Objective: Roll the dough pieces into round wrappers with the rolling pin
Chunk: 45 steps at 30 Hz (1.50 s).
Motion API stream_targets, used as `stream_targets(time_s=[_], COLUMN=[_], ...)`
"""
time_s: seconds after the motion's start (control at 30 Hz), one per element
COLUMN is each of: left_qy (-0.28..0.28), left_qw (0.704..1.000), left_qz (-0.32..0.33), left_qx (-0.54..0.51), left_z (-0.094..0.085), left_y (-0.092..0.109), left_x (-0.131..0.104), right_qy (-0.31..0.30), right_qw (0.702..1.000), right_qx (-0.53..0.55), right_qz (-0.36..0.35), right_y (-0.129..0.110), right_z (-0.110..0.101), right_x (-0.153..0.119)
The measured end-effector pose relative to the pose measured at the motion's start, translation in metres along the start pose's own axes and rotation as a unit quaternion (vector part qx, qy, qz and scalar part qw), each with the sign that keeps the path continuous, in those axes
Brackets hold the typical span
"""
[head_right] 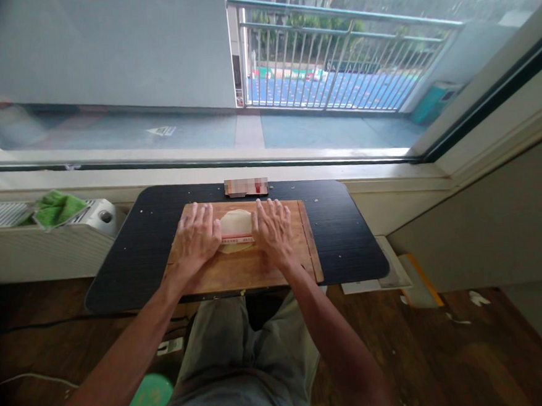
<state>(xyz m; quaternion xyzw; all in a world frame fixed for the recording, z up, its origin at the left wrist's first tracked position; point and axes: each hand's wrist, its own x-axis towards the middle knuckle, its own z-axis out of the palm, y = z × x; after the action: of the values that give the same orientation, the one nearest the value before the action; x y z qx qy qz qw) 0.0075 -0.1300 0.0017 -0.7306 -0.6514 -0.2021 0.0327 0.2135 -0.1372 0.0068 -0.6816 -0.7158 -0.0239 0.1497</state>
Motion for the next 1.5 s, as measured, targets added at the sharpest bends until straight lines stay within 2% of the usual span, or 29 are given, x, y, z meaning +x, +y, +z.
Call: stream_targets(time_s=[0.3,0.5,0.63,0.87,1.07,1.5], left_qy=[-0.038,-0.096,-0.102,-0.105,-0.095,-0.081], left_qw=[0.999,0.995,0.993,0.994,0.995,0.996], left_qz=[-0.014,-0.025,-0.041,-0.008,-0.016,-0.004], left_qx=[-0.004,0.022,0.039,0.034,0.031,0.039], left_z=[-0.006,-0.008,-0.007,-0.011,-0.018,-0.022], left_y=[0.000,0.004,0.003,0.001,0.007,0.007], left_x=[0.025,0.043,0.032,0.001,-0.018,-0.042], right_qy=[-0.036,-0.066,-0.072,-0.037,-0.015,-0.005], right_qw=[0.999,0.997,0.997,0.999,1.000,0.999], right_qx=[0.015,0.018,-0.002,-0.012,0.000,0.005], right_qz=[0.015,0.037,0.034,0.014,0.024,0.031], right_y=[-0.001,-0.001,0.000,-0.001,-0.003,-0.007], right_z=[-0.004,-0.004,-0.002,-0.001,0.002,-0.007], right_x=[0.032,0.043,0.031,0.006,-0.013,-0.043])
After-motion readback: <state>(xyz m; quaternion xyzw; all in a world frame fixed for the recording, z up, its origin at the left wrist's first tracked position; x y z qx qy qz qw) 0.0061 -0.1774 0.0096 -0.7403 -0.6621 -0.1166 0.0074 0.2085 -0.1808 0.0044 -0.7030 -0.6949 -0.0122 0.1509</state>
